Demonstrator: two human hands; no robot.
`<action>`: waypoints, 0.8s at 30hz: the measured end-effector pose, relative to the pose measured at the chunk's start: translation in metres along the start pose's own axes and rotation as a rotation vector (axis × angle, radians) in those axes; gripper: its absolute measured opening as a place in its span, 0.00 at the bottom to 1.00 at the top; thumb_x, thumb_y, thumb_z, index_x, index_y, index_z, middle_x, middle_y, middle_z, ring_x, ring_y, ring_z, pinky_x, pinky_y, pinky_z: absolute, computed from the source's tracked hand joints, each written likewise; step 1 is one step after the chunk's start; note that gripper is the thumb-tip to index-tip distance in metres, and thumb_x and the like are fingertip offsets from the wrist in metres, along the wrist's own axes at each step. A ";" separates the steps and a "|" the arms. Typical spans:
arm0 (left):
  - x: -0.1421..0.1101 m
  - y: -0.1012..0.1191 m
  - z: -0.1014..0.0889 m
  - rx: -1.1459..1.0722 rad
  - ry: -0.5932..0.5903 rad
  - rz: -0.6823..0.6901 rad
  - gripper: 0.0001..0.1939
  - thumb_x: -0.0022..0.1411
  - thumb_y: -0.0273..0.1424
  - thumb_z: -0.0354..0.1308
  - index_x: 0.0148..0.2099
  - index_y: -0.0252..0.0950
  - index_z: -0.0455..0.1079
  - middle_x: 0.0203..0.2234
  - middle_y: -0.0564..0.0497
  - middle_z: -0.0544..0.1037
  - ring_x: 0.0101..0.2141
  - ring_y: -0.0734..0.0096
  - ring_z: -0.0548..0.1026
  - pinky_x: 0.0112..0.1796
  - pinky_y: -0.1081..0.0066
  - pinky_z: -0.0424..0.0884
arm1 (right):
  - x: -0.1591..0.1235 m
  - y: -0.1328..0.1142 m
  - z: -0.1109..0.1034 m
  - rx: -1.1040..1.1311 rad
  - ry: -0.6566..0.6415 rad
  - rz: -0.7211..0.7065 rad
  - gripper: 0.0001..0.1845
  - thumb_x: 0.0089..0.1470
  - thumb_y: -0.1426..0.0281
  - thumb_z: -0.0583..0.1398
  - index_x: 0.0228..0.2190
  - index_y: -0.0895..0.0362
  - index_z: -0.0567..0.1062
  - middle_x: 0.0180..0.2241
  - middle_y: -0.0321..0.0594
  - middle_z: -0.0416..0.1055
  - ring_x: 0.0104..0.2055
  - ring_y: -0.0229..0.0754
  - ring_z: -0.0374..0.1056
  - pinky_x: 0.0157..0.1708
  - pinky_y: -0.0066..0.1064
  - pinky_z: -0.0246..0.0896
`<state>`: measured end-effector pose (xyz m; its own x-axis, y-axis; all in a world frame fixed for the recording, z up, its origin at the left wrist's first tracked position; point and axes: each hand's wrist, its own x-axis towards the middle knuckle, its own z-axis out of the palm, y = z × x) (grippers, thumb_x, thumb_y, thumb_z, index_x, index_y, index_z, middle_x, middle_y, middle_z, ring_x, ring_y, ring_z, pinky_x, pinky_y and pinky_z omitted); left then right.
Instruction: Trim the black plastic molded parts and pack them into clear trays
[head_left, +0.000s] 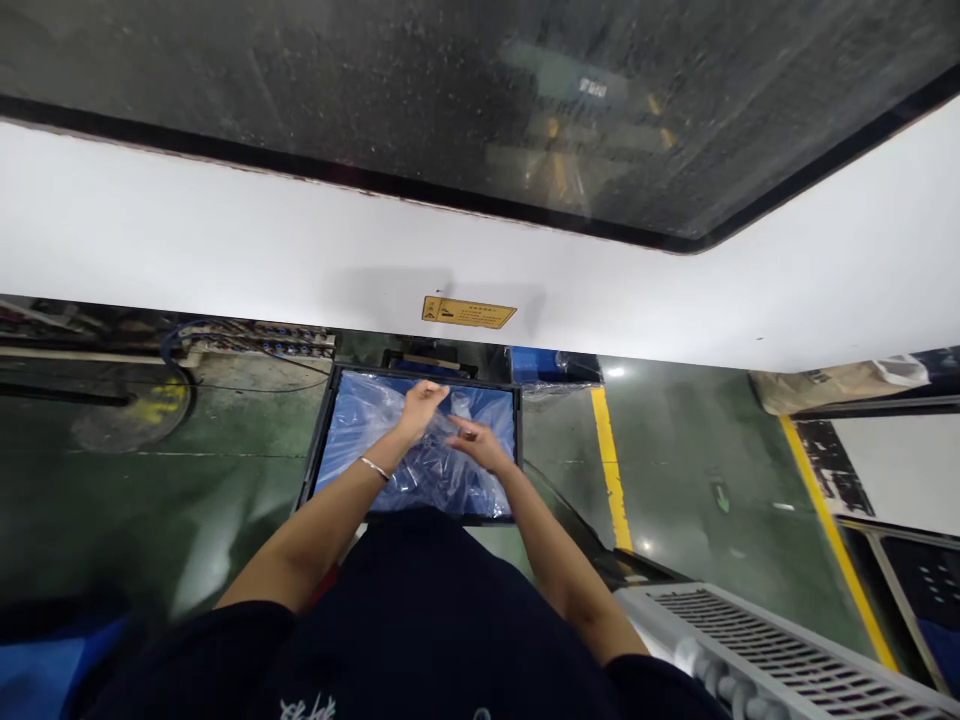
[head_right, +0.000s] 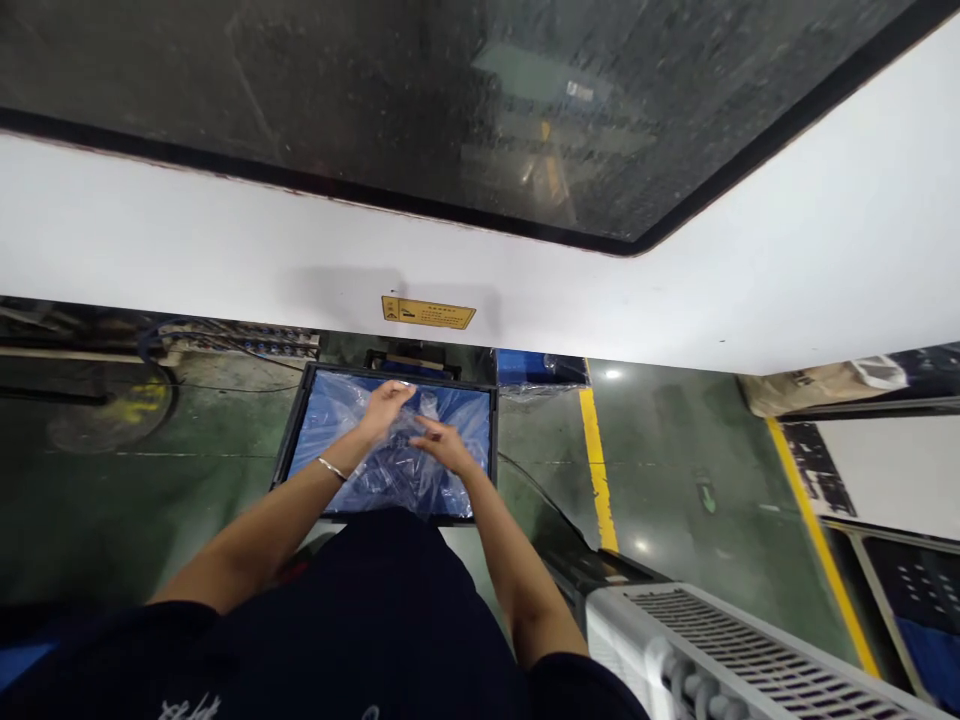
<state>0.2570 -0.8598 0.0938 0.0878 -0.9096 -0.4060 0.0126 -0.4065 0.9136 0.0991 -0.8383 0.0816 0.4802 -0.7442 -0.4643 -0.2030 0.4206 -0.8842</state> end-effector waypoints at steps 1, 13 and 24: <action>-0.003 0.002 0.003 0.008 0.000 0.017 0.13 0.57 0.40 0.57 0.28 0.35 0.66 0.20 0.54 0.68 0.26 0.75 0.65 0.30 0.71 0.61 | 0.006 0.002 0.012 -0.015 -0.004 -0.011 0.28 0.40 0.60 0.68 0.44 0.57 0.75 0.19 0.28 0.60 0.23 0.35 0.57 0.29 0.30 0.61; 0.018 0.011 -0.054 0.557 -0.397 0.070 0.03 0.47 0.28 0.62 0.25 0.34 0.72 0.20 0.52 0.75 0.24 0.69 0.72 0.28 0.72 0.67 | 0.032 0.016 0.039 0.069 -0.082 0.067 0.25 0.41 0.48 0.64 0.26 0.58 0.70 0.20 0.33 0.66 0.20 0.32 0.57 0.20 0.25 0.52; -0.077 -0.027 -0.035 0.971 -0.144 0.409 0.12 0.63 0.27 0.47 0.34 0.35 0.72 0.33 0.43 0.76 0.39 0.60 0.72 0.45 0.60 0.66 | 0.042 0.010 0.028 -0.020 -0.047 0.063 0.23 0.41 0.50 0.62 0.21 0.55 0.62 0.18 0.31 0.63 0.20 0.33 0.59 0.20 0.25 0.56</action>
<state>0.2852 -0.7758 0.1012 -0.2136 -0.9683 -0.1296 -0.7972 0.0961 0.5960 0.1416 -0.8506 0.0547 0.5051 -0.6913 -0.5167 -0.2506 0.4554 -0.8543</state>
